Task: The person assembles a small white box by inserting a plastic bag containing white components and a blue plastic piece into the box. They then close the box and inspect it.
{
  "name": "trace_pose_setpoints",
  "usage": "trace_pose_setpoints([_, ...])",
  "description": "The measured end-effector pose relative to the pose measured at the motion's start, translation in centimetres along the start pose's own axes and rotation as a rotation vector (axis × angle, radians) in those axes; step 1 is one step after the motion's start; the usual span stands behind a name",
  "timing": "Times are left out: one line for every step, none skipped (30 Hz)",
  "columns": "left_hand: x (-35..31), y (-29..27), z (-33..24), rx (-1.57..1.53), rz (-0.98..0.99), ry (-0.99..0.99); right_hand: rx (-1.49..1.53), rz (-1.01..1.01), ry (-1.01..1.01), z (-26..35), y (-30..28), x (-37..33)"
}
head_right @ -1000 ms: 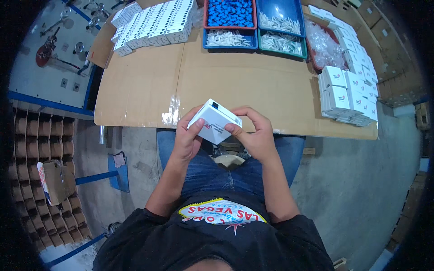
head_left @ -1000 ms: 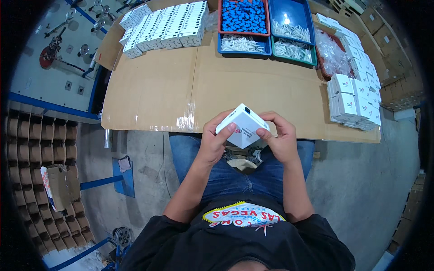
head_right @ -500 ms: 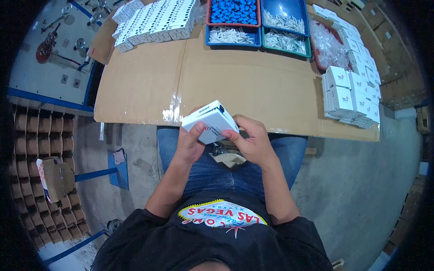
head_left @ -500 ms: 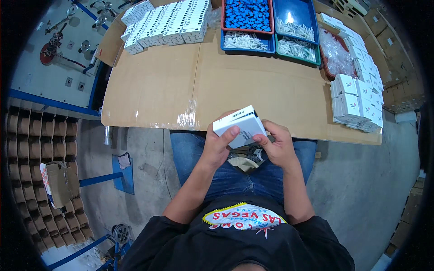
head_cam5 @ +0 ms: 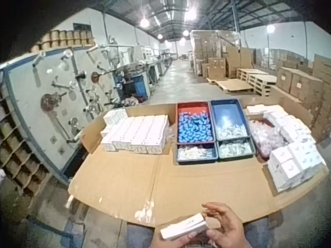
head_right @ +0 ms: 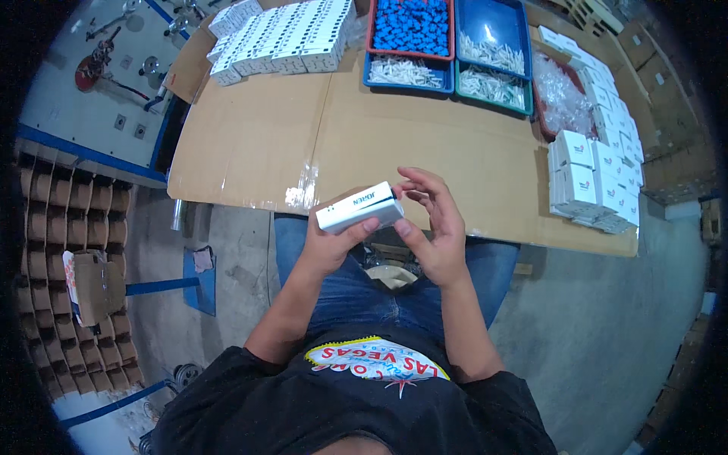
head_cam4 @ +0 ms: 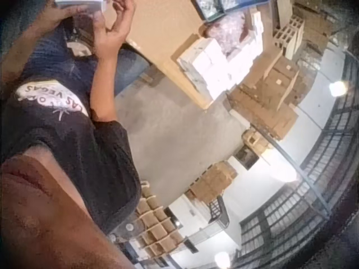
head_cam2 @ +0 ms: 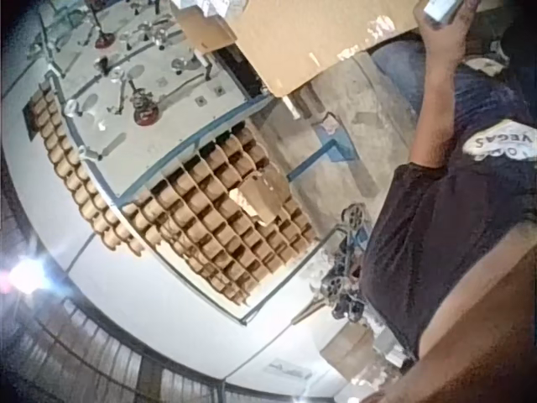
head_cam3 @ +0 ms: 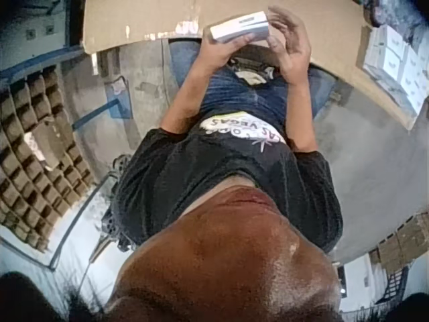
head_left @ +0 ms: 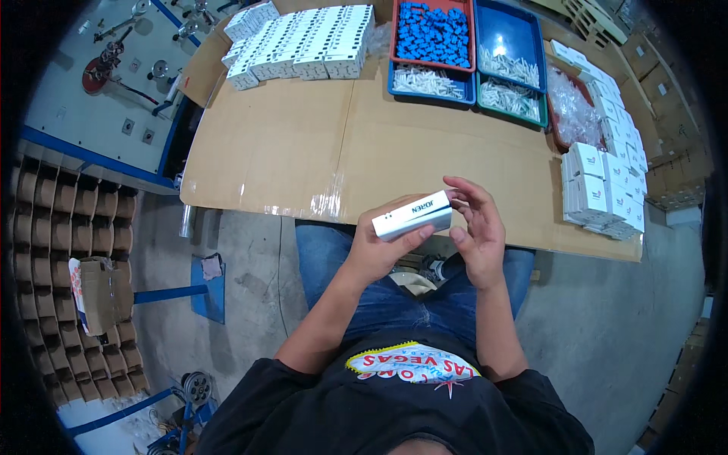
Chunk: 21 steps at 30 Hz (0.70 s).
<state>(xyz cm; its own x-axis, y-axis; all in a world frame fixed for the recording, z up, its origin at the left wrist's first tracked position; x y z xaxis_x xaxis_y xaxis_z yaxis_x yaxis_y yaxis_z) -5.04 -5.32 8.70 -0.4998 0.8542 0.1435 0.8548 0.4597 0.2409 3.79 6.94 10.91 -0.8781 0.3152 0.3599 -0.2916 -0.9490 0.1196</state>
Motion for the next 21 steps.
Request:
trace_pose_setpoints([0.1,0.4,-0.2,0.009,0.019,0.014,0.030,0.005,-0.034,0.6,0.0,0.1])
trace_pose_setpoints([0.2,0.7,-0.4,0.019,0.039,0.027,0.020,0.027,-0.036,0.5,0.1,0.3])
trace_pose_setpoints([0.4,0.9,-0.6,0.037,0.048,0.032,0.011,0.050,-0.038,0.4,0.2,0.6])
trace_pose_setpoints([0.2,1.1,-0.4,0.050,0.056,0.027,0.005,0.068,-0.029,0.0,0.3,0.4])
trace_pose_setpoints([0.0,1.3,-0.2,0.063,0.064,0.022,0.029,0.055,-0.036,-0.2,0.2,0.2])
trace_pose_setpoints([0.0,1.6,0.0,0.043,0.066,0.002,0.054,0.041,-0.044,-0.4,0.2,0.0])
trace_pose_setpoints([0.0,1.6,0.1,0.037,0.062,-0.002,0.080,0.028,-0.052,-0.5,0.2,-0.2])
trace_pose_setpoints([0.0,1.7,0.3,0.030,0.058,-0.006,0.018,-0.002,-0.025,-0.7,-0.1,-0.5])
trace_pose_setpoints([-0.2,1.8,0.5,0.024,0.054,-0.010,0.020,-0.004,-0.018,-0.8,-0.1,-0.7])
trace_pose_setpoints([-0.3,1.7,0.9,-0.014,0.043,-0.037,0.023,-0.007,-0.018,-0.9,0.0,-0.8])
trace_pose_setpoints([-0.5,1.5,1.4,-0.053,0.032,-0.064,0.026,-0.010,-0.018,-1.0,-0.1,-0.9])
trace_pose_setpoints([-0.6,1.4,1.9,-0.092,0.021,-0.091,0.045,-0.011,0.014,-1.4,-0.2,-1.0])
trace_pose_setpoints([-0.8,1.0,2.4,-0.100,-0.023,-0.117,0.065,-0.012,0.046,-1.8,-0.2,-1.0])
trace_pose_setpoints([-0.9,0.6,3.0,-0.109,-0.066,-0.143,0.086,-0.013,0.078,-2.2,-0.3,-1.1])
trace_pose_setpoints([-1.1,0.2,3.6,-0.117,-0.110,-0.169,0.089,-0.015,0.098,-2.2,-0.2,-0.9])
trace_pose_setpoints([-1.0,0.0,4.1,-0.154,-0.127,-0.184,0.095,-0.017,0.123,-2.1,-0.1,-0.8])
trace_pose_setpoints([-0.6,0.0,4.3,-0.262,-0.128,-0.171,0.102,-0.019,0.148,-2.3,0.0,-0.7])
trace_pose_setpoints([-0.2,-0.1,4.1,-0.370,-0.129,-0.157,0.070,0.007,0.147,-2.4,0.0,-0.8])
trace_pose_setpoints([0.3,0.0,3.7,-0.478,-0.129,-0.143,0.065,0.041,0.132,-2.2,0.4,-0.8])
trace_pose_setpoints([0.7,0.4,2.9,-0.514,-0.136,-0.138,0.060,0.076,0.116,-1.7,0.8,-0.8])
trace_pose_setpoints([0.4,0.5,3.5,-0.595,-0.153,-0.167,0.055,0.111,0.100,-1.5,1.2,-0.8])
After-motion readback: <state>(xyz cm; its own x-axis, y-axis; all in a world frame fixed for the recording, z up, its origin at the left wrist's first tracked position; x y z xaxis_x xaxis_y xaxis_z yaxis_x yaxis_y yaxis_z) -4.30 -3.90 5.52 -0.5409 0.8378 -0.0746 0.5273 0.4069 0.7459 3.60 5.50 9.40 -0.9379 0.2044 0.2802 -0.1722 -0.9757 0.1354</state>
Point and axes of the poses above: each hand's wrist, its own x-axis towards the middle knuckle, its own y-axis out of the palm, z = x × y, the point moved 9 cm from there along x, towards the middle knuckle, and after that the axes turned 9 degrees about z, right-handed, at the moved point
